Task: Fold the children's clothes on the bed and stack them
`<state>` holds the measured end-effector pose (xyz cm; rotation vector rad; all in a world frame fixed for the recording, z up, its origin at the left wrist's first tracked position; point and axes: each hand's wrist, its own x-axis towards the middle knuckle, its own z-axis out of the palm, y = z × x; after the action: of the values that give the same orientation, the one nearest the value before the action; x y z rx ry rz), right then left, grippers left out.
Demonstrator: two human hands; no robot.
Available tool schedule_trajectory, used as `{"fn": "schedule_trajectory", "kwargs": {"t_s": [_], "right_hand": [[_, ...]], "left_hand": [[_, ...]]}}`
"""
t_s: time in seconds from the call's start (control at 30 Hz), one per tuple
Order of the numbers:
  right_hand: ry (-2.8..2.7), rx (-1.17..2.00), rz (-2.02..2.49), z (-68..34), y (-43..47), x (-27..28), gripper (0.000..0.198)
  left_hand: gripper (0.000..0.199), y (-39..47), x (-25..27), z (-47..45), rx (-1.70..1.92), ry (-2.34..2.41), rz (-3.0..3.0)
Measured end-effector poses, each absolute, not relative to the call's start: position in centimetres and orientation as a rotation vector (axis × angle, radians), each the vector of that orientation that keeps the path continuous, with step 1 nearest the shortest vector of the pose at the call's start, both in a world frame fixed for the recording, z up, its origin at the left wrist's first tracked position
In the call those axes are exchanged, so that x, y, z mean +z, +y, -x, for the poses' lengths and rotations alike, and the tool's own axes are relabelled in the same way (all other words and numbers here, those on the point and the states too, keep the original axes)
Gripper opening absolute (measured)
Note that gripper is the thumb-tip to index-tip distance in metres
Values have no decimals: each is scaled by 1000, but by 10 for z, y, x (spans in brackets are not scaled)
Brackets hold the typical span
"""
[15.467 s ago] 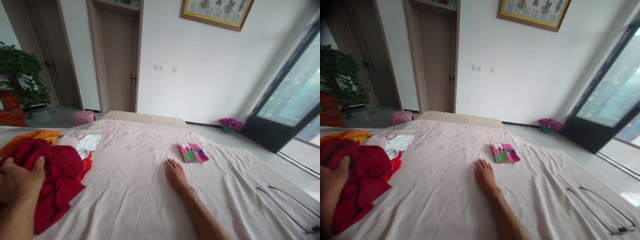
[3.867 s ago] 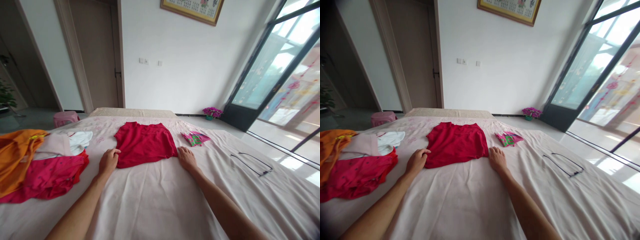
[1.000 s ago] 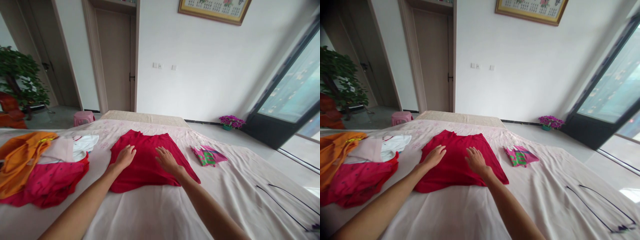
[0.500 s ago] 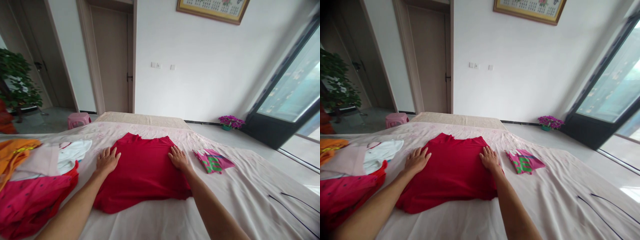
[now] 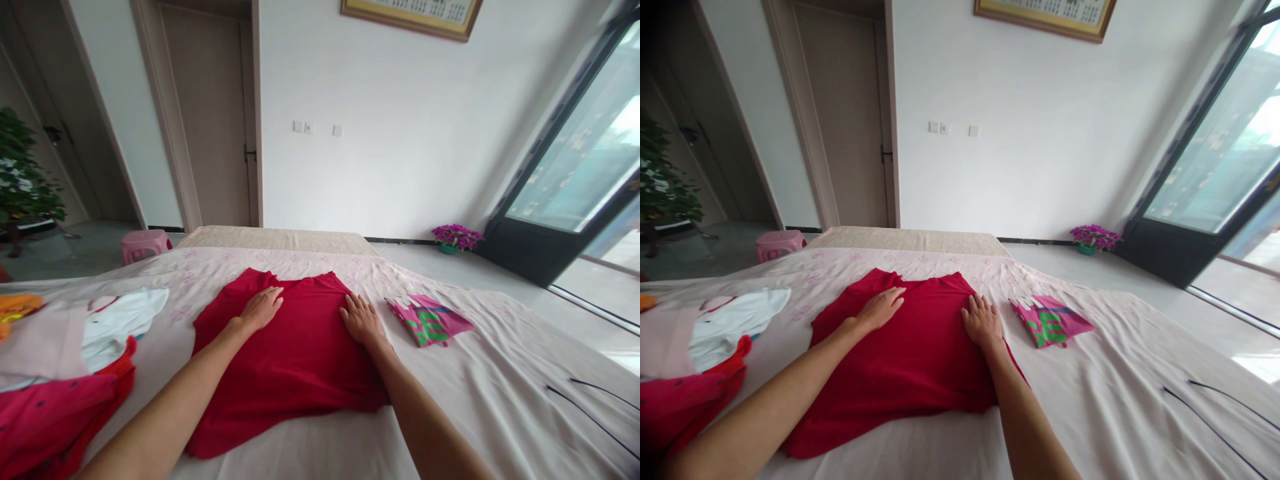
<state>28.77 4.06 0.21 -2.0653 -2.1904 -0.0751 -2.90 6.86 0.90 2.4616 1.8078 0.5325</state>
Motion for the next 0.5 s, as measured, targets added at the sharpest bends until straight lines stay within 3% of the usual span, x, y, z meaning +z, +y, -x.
{"fn": "schedule_trajectory", "kwargs": {"t_s": [0.33, 0.5], "right_hand": [[-2170, -65, 2044, -289, 40, -1, 63], [-2136, -65, 2011, -289, 38, 1, 62]], "left_hand": [[59, 114, -10, 8, 364, 1880, -2395], [58, 84, -8, 20, 342, 1909, -2409]]}}
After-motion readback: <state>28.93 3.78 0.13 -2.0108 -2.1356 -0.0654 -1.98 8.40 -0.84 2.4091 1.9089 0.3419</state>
